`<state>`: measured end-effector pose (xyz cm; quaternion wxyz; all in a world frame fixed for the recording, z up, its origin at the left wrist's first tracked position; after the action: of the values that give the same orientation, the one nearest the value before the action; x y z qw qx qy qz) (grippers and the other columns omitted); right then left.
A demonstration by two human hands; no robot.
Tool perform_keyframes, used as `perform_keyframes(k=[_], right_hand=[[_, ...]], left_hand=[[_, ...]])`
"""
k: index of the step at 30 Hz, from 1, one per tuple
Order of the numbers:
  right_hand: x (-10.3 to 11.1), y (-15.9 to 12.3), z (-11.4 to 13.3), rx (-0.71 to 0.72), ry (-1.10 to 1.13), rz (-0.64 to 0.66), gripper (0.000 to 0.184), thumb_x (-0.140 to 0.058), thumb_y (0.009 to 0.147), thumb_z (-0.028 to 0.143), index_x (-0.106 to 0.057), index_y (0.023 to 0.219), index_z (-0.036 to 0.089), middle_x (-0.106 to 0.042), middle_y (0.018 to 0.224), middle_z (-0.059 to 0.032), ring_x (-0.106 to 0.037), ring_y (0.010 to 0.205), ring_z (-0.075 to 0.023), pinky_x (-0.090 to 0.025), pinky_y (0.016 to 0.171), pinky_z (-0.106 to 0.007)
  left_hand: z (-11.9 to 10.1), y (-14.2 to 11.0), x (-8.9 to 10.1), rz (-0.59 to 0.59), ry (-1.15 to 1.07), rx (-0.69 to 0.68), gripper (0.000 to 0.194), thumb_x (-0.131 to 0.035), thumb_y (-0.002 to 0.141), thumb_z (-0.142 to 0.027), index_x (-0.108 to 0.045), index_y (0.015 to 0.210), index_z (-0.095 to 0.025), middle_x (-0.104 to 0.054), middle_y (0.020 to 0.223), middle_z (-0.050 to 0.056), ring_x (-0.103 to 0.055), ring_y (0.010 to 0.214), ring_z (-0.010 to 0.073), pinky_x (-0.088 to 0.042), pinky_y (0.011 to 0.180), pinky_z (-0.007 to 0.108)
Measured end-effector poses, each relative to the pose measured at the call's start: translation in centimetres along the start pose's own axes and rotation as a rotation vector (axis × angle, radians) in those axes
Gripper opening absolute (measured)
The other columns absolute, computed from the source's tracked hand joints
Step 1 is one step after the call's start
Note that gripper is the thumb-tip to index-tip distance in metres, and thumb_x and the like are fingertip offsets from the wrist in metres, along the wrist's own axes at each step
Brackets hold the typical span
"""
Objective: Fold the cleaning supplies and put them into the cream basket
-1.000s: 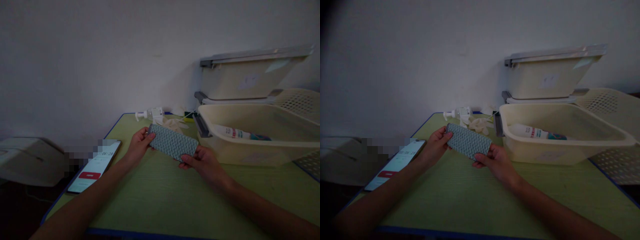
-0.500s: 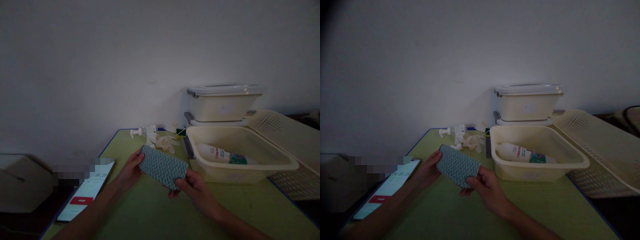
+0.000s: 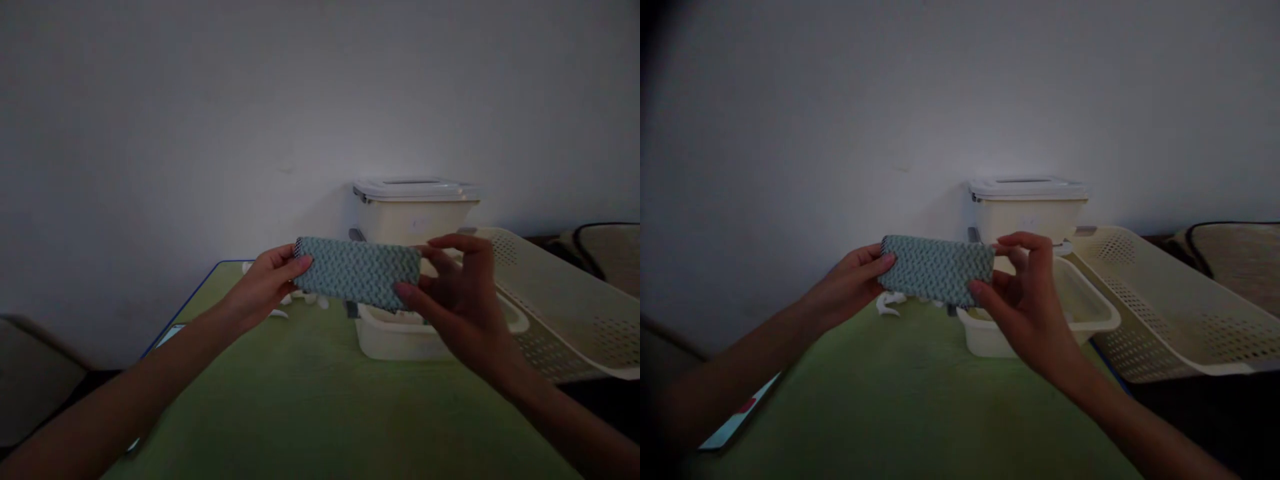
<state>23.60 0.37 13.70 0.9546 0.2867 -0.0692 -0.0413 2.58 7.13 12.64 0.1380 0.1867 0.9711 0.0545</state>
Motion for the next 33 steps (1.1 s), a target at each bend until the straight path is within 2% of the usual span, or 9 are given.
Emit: perform_keyframes(k=[2, 5, 8, 13, 18, 21, 25, 29, 33], right_hand=[[1.7, 1.4, 0.2, 0.024, -0.069, 0.04, 0.036, -0.068, 0.069, 0.029, -0.041, 0.094, 0.029, -0.054, 0.104, -0.0016, -0.061, 0.068, -0.0133, -0.053, 0.057, -0.027], [4.0, 3.0, -0.2, -0.022, -0.171, 0.11, 0.025, -0.066, 0.07, 0.03, -0.049, 0.088, 0.025, -0.056, 0.091, -0.0002, -0.059, 0.064, -0.0121, -0.051, 0.053, -0.025], [5.9, 3.9, -1.0, -0.095, -0.221, 0.188, 0.018, -0.067, 0.067, 0.03, -0.054, 0.075, 0.021, -0.054, 0.071, 0.0024, -0.054, 0.056, -0.0096, -0.047, 0.048, -0.022], [7.8, 4.7, -2.9, -0.261, -0.267, 0.301, 0.017, -0.07, 0.057, 0.028, -0.056, 0.06, 0.019, -0.05, 0.059, 0.0041, -0.05, 0.051, -0.0087, -0.041, 0.044, -0.021], [8.9, 4.7, -5.2, -0.468, -0.285, 0.367, 0.014, -0.069, 0.055, 0.025, -0.057, 0.058, 0.019, -0.052, 0.052, 0.0047, -0.048, 0.047, -0.0084, -0.038, 0.043, -0.021], [9.3, 4.3, -6.4, -0.541, -0.27, 0.427, 0.013, -0.068, 0.054, 0.023, -0.057, 0.057, 0.019, -0.051, 0.049, 0.0053, -0.046, 0.044, -0.0077, -0.035, 0.042, -0.02], [9.6, 3.8, -7.7, -0.583, -0.344, 0.521, 0.01, -0.067, 0.057, 0.023, -0.058, 0.06, 0.019, -0.051, 0.048, 0.0059, -0.047, 0.044, -0.0077, -0.033, 0.04, -0.019], [9.4, 3.0, -8.0, -0.598, -0.519, 0.61, 0.004, -0.063, 0.06, 0.017, -0.06, 0.063, 0.02, -0.05, 0.045, 0.0061, -0.046, 0.042, -0.0076, -0.033, 0.039, -0.018], [9.3, 2.6, -8.0, -0.55, -0.737, 0.648, 0.011, -0.064, 0.057, 0.016, -0.066, 0.066, 0.023, -0.06, 0.062, 0.0019, -0.053, 0.05, -0.011, -0.037, 0.043, -0.02]], left_hand=[[-0.8, 1.3, -1.4, 0.014, 0.05, 0.012, 0.029, -0.075, 0.063, -0.03, -0.062, 0.079, -0.01, -0.064, 0.077, 0.004, -0.058, 0.068, 0.012, -0.048, 0.064, 0.024], [-1.2, 3.2, -3.0, 0.039, 0.148, 0.063, 0.023, -0.073, 0.064, -0.02, -0.057, 0.077, -0.011, -0.064, 0.074, 0.003, -0.059, 0.065, 0.0106, -0.048, 0.062, 0.023], [-1.1, 4.8, -4.0, 0.091, 0.259, 0.107, 0.03, -0.071, 0.062, -0.011, -0.05, 0.083, -0.015, -0.063, 0.07, 0.0, -0.059, 0.061, 0.0107, -0.047, 0.058, 0.023], [-0.6, 6.8, -5.4, 0.232, 0.48, 0.109, 0.039, -0.069, 0.059, -0.009, -0.049, 0.091, -0.018, -0.06, 0.072, -0.002, -0.058, 0.057, 0.0106, -0.045, 0.051, 0.021], [1.0, 9.5, -6.3, 0.439, 0.706, 0.09, 0.03, -0.07, 0.056, -0.013, -0.056, 0.082, -0.016, -0.058, 0.071, -0.001, -0.055, 0.05, 0.0097, -0.041, 0.045, 0.018], [2.0, 10.8, -6.7, 0.567, 0.82, -0.002, 0.027, -0.072, 0.053, -0.012, -0.059, 0.076, -0.016, -0.059, 0.065, -0.002, -0.053, 0.047, 0.0087, -0.037, 0.043, 0.015], [3.2, 11.4, -7.6, 0.633, 1.01, -0.082, 0.023, -0.072, 0.048, -0.009, -0.061, 0.067, -0.017, -0.055, 0.056, -0.004, -0.048, 0.044, 0.0078, -0.03, 0.039, 0.014], [4.1, 11.4, -8.9, 0.676, 1.207, -0.155, 0.026, -0.074, 0.039, -0.008, -0.059, 0.056, -0.019, -0.048, 0.048, -0.006, -0.042, 0.043, 0.0096, -0.023, 0.038, 0.016], [4.7, 10.9, -10.0, 0.718, 1.339, -0.251, 0.027, -0.075, 0.035, -0.007, -0.055, 0.048, -0.02, -0.042, 0.046, -0.006, -0.036, 0.041, 0.0095, -0.021, 0.039, 0.019]])
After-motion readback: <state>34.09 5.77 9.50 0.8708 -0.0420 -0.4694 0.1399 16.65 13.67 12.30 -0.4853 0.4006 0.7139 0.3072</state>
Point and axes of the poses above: each hand's wrist, its own y-axis towards the middle knuckle, its own x-axis out of the back of the hand, z = x × y, the point moved 2 cm from there along y, towards the middle knuckle
